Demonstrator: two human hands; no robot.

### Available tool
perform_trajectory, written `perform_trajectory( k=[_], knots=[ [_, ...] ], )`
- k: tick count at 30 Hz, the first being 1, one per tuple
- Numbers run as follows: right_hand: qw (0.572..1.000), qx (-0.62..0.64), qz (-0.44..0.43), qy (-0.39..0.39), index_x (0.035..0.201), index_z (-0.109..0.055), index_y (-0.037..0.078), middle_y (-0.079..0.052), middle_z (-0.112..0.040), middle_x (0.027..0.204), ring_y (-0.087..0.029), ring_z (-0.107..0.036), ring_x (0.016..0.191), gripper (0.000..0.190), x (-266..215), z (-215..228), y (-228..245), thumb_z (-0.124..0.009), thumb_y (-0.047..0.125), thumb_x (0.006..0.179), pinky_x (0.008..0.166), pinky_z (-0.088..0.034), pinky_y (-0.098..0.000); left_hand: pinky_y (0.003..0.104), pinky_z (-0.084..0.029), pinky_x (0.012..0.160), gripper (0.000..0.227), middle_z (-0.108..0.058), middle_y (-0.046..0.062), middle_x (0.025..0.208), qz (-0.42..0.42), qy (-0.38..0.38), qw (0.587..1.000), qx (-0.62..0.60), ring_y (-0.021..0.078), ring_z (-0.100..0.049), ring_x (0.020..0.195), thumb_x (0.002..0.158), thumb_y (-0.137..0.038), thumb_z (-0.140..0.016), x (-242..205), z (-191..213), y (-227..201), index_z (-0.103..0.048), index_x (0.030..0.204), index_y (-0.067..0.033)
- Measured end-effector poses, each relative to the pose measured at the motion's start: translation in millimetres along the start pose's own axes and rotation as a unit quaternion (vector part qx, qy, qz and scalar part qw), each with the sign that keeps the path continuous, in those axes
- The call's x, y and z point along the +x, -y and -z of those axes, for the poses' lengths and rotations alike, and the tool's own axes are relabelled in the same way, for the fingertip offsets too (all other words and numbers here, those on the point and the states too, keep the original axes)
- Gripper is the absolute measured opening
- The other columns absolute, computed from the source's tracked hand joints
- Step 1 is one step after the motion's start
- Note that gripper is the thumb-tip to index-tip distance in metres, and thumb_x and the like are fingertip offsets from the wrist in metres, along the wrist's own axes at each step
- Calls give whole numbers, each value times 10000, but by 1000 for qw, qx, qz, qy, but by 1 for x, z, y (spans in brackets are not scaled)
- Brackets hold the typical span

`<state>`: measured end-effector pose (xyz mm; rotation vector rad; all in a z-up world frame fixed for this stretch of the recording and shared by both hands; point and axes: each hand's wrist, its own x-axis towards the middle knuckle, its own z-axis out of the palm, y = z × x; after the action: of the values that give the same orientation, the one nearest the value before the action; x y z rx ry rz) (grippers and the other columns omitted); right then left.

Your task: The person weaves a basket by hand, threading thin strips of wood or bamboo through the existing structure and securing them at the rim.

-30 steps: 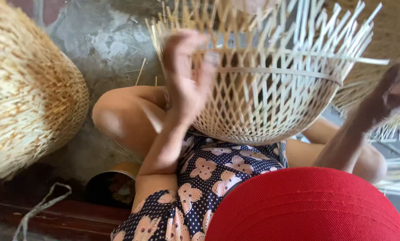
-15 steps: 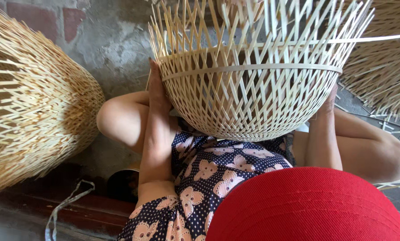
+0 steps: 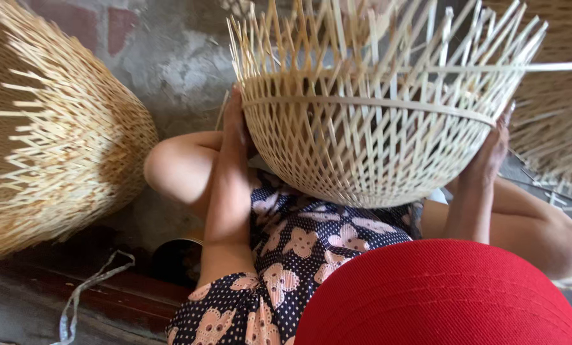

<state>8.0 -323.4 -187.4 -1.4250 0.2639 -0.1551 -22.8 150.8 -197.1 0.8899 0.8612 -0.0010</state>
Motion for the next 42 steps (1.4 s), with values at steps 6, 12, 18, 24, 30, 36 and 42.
perform_trajectory(
  k=[6,12,18,24,30,36,42],
  knots=[
    [893,-166,398,-127,1348,-577,34,-132,-566,1349,-249,-572,1192,275,14,13,-1,-591,196,1126,1037,-514,-401,468,-553,1000,481,-606,127,1226,-548,-18,793,264,238,-601,1109,1063,-393,-566,-71,-57,-29,-487,1404,-64],
    [762,-423,490,-3,1279,-685,24,-147,-712,1181,-284,-651,1170,250,2,-34,103,-608,182,1100,1056,-499,-432,391,-421,1116,740,-594,71,1314,-709,152,539,428,210,-564,1227,976,-431,-790,-131,-144,-17,-363,1502,-131],
    [918,-296,204,167,1027,-696,28,-33,-694,892,-107,-618,810,164,-2,-68,148,-819,126,1073,809,-515,-291,357,-374,1068,816,-604,-20,1146,-667,170,542,482,153,-549,1096,960,-518,-792,-132,-153,-19,-331,1544,-182],
    [977,-19,14,211,968,-713,37,-18,-707,825,-47,-637,688,111,-8,-58,133,-809,80,1006,667,-533,-195,315,-356,1062,848,-624,-61,1172,-661,192,552,471,123,-545,1066,978,-509,-781,-133,-146,-17,-287,1588,-187],
    [965,20,32,258,978,-707,44,-33,-727,851,-56,-680,711,101,0,-56,133,-793,97,986,643,-545,-199,309,-358,1061,838,-631,-68,1133,-645,201,570,467,100,-561,1030,973,-517,-765,-135,-146,-19,-299,1589,-192],
    [965,5,55,255,945,-702,25,-46,-721,823,-68,-666,684,133,-4,-49,117,-797,72,1026,649,-527,-203,334,-352,1050,777,-645,-69,1099,-654,177,544,495,111,-558,1015,953,-490,-768,-138,-148,-20,-363,1545,-191],
    [963,-50,95,249,973,-681,5,-49,-720,890,-64,-654,763,160,0,-51,111,-798,61,1068,712,-526,-201,348,-449,1140,781,-614,86,1359,-660,251,537,462,234,-577,1261,986,-283,-798,-151,-166,2,-337,1606,-166]
  ],
)
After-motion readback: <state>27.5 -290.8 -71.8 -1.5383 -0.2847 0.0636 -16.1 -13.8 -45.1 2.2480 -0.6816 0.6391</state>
